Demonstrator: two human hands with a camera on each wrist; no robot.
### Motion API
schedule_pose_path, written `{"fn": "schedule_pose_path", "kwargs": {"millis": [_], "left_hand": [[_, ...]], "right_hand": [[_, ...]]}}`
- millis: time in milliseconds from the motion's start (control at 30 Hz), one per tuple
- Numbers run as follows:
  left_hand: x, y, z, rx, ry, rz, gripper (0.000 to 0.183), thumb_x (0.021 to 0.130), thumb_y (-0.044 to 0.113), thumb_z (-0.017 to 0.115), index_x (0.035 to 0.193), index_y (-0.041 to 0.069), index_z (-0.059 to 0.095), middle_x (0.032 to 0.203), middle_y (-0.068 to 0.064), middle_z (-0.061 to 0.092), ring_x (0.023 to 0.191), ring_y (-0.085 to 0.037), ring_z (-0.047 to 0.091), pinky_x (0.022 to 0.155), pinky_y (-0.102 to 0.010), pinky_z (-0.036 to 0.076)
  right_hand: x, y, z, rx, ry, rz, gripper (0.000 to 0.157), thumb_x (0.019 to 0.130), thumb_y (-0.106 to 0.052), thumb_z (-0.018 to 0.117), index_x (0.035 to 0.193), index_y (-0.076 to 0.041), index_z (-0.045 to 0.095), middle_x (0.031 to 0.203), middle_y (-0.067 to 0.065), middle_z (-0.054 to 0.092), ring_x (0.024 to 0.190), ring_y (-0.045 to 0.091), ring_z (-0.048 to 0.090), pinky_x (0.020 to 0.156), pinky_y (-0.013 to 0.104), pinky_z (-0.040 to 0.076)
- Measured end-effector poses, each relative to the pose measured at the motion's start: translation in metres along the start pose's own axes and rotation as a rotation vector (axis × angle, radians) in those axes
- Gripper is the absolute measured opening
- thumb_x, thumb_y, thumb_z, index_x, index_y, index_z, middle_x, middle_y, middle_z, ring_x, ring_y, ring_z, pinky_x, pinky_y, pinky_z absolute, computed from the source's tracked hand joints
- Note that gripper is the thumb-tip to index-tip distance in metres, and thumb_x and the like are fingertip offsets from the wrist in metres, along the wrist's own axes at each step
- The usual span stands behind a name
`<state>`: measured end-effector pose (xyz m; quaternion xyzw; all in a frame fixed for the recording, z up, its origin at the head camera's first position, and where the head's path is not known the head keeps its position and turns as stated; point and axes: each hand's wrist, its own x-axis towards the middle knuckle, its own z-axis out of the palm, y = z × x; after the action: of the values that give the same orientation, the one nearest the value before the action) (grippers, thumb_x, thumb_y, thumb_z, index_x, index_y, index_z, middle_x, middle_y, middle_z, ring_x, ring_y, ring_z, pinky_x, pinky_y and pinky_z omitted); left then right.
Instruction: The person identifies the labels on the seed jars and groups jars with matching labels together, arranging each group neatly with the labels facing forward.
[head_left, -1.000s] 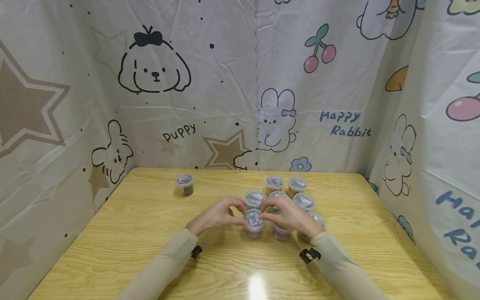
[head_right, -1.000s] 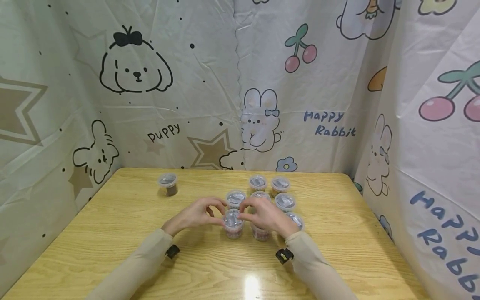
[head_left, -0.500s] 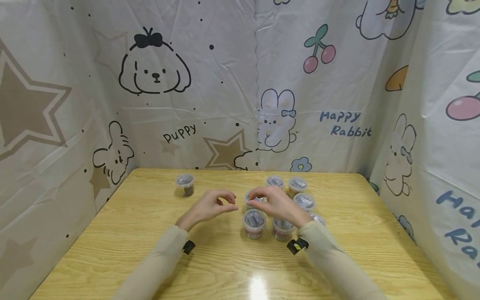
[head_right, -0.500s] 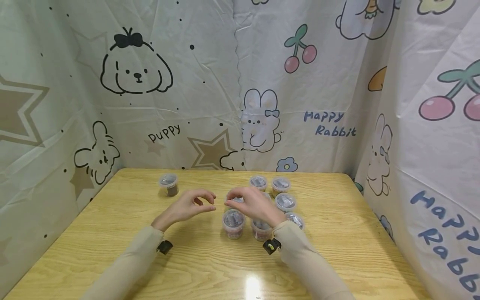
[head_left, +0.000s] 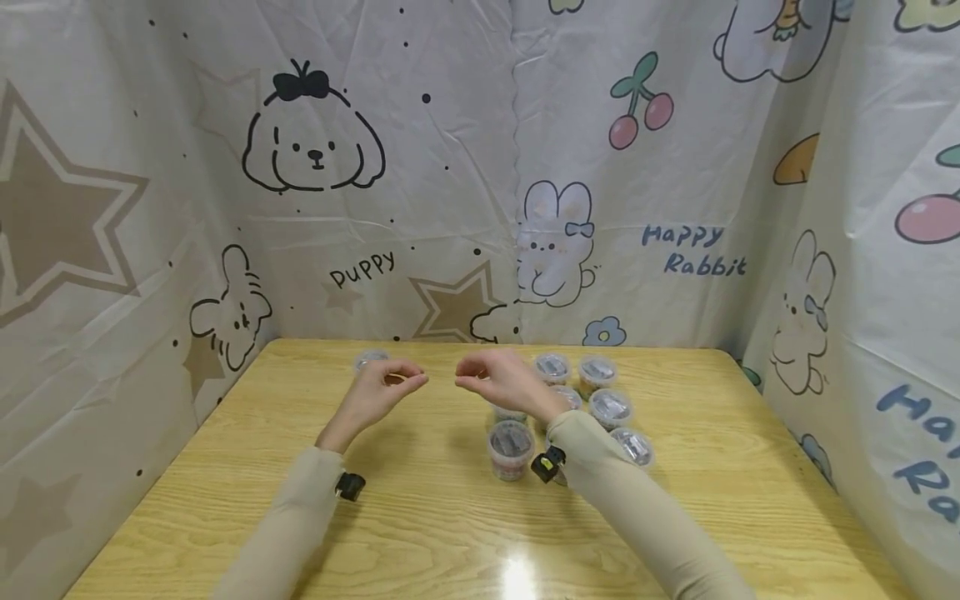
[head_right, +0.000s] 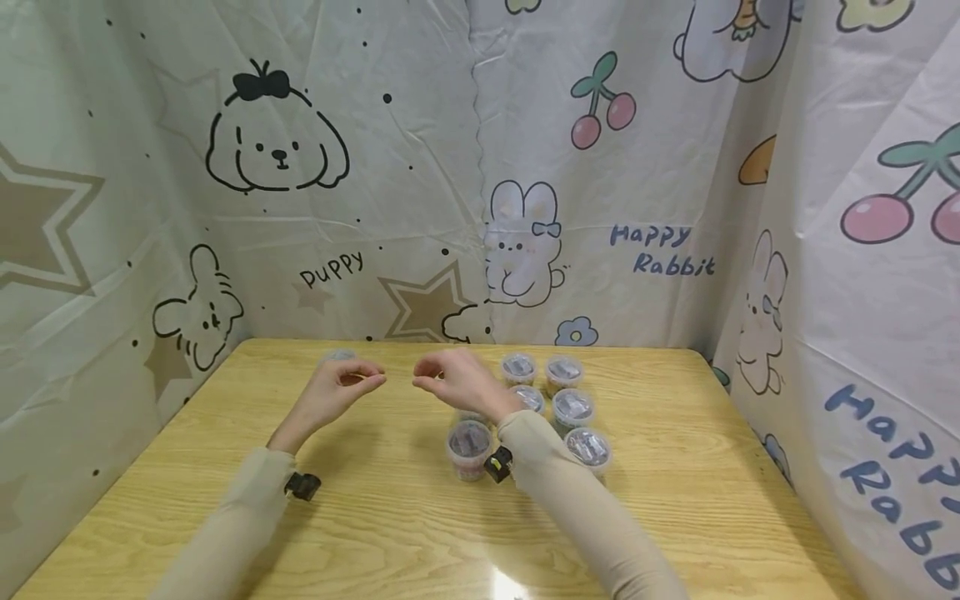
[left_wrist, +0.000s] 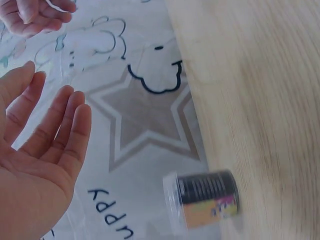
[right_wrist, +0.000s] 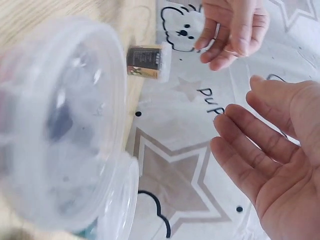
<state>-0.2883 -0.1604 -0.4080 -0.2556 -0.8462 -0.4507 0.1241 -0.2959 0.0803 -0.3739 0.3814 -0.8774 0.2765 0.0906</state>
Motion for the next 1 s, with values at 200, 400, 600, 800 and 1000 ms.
{"fn": "schedule_pose_path", "kwargs": {"millis": [200,400,600,800,1000], "left_hand": [[-0.004,-0.007,-0.015,0.057,0.033,0.000,0.019,0.085,0.032,0.063,0.089,0.014,0.070,0.092,0.003,0.062,0.083,-0.014,0.056,0.071,-0.027,0.051],[-0.002,-0.013,-0.024,0.055,0.091,-0.114,0.024,0.087,0.036,0.060,0.097,0.016,0.067,0.092,0.003,0.065,0.081,-0.013,0.060,0.069,-0.032,0.051],[0.001,-0.024,-0.031,0.073,0.159,-0.133,0.023,0.087,0.031,0.061,0.098,0.011,0.067,0.091,0.000,0.066,0.083,-0.015,0.060,0.075,-0.035,0.049],[0.002,-0.034,-0.033,0.115,0.201,-0.186,0.020,0.087,0.024,0.063,0.097,0.008,0.068,0.088,-0.003,0.066,0.079,-0.016,0.059,0.070,-0.034,0.048],[0.002,-0.044,-0.035,0.267,0.223,-0.219,0.015,0.086,0.022,0.063,0.091,0.009,0.068,0.086,-0.004,0.066,0.077,-0.018,0.059,0.065,-0.035,0.049]], "right_hand": [[0.024,-0.007,0.010,-0.013,-0.021,-0.012,0.008,0.087,-0.024,0.062,0.087,-0.018,0.067,0.082,-0.010,0.065,0.073,0.000,0.058,0.064,0.019,0.048],[0.045,-0.010,0.020,-0.012,-0.046,0.030,0.008,0.087,-0.022,0.063,0.084,-0.016,0.068,0.077,-0.010,0.064,0.066,0.001,0.057,0.060,0.018,0.047],[0.062,-0.008,0.037,0.016,-0.047,0.102,0.009,0.087,-0.020,0.062,0.087,-0.014,0.068,0.077,-0.009,0.064,0.067,0.002,0.057,0.060,0.019,0.047],[0.074,-0.007,0.057,0.013,-0.038,0.148,0.007,0.086,-0.017,0.063,0.090,-0.013,0.068,0.079,-0.007,0.064,0.070,0.003,0.057,0.063,0.019,0.047],[0.081,-0.008,0.075,0.005,-0.029,0.185,0.011,0.086,-0.016,0.062,0.094,-0.011,0.067,0.084,-0.005,0.064,0.075,0.004,0.057,0.067,0.019,0.047]]}}
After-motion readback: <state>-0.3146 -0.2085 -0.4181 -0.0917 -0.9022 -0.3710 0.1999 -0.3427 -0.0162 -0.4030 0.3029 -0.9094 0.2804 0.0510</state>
